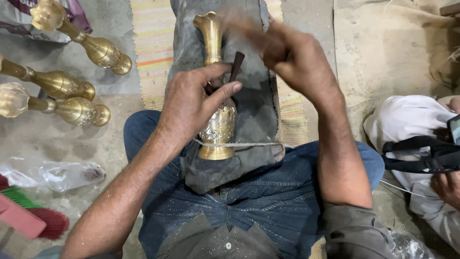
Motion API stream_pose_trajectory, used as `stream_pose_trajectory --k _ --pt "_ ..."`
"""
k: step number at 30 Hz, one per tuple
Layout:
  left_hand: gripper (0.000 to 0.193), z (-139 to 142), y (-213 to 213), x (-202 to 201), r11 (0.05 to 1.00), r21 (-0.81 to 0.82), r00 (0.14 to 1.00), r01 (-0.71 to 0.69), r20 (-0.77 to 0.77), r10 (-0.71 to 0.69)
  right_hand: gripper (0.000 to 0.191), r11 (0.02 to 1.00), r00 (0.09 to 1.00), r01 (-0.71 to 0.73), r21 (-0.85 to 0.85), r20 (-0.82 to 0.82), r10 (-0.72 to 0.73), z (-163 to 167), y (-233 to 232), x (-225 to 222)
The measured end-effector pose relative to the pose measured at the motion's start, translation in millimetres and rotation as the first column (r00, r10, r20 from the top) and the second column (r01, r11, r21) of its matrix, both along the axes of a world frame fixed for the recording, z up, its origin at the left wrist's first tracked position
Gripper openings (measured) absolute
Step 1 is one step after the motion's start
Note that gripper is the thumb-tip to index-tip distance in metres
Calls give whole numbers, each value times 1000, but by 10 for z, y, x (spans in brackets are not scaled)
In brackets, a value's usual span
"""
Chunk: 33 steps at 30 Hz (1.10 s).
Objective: The person sits cross-legged on the floor with a brass vase held against their lap by a cord. They hold a chisel against the vase surface and repeatedly strike it with a wooden mallet to carve decorative patterns, repositioning the chisel around the vase body, then adjust the cord and continue working.
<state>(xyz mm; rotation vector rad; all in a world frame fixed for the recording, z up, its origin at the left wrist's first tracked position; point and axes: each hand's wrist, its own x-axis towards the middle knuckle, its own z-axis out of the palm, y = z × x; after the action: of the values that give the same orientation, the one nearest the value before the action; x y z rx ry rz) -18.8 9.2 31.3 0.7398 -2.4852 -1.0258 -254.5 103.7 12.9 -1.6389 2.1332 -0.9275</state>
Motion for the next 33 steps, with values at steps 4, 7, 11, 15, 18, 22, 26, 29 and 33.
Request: stream_pose_trajectory --k 4,7,11,15,18,22,26,29,33 --pt "36 16 11 8 1000 17 999 -1 -50 1 47 981 989 -144 -128 14 147 -29 -3 -11" --pt "35 25 2 5 1000 -7 999 3 -42 -3 44 983 988 -87 -161 112 106 -34 5 2" --pt "35 24 18 10 1000 13 999 0 -53 0 36 997 996 -79 18 46 78 -30 34 -7" --pt "36 34 29 18 997 73 999 -9 -46 12 31 997 992 -68 -24 108 70 -36 40 -43" --pt "35 47 28 13 999 37 1000 -18 -25 19 28 998 998 -49 -46 -38 48 -31 45 -47" --pt "37 49 7 18 999 48 999 -12 -45 14 29 990 934 -60 -124 344 99 18 14 -15" --pt "38 14 -8 18 1000 11 999 -1 -54 2 30 1000 1000 -15 7 4 15 80 17 28" --pt "37 -20 6 31 999 34 998 13 -56 -11 30 999 960 -8 50 280 -7 82 -1 31" --pt "35 -36 4 40 998 39 994 40 -106 -36 29 997 982 -55 -60 175 65 5 -17 -6"
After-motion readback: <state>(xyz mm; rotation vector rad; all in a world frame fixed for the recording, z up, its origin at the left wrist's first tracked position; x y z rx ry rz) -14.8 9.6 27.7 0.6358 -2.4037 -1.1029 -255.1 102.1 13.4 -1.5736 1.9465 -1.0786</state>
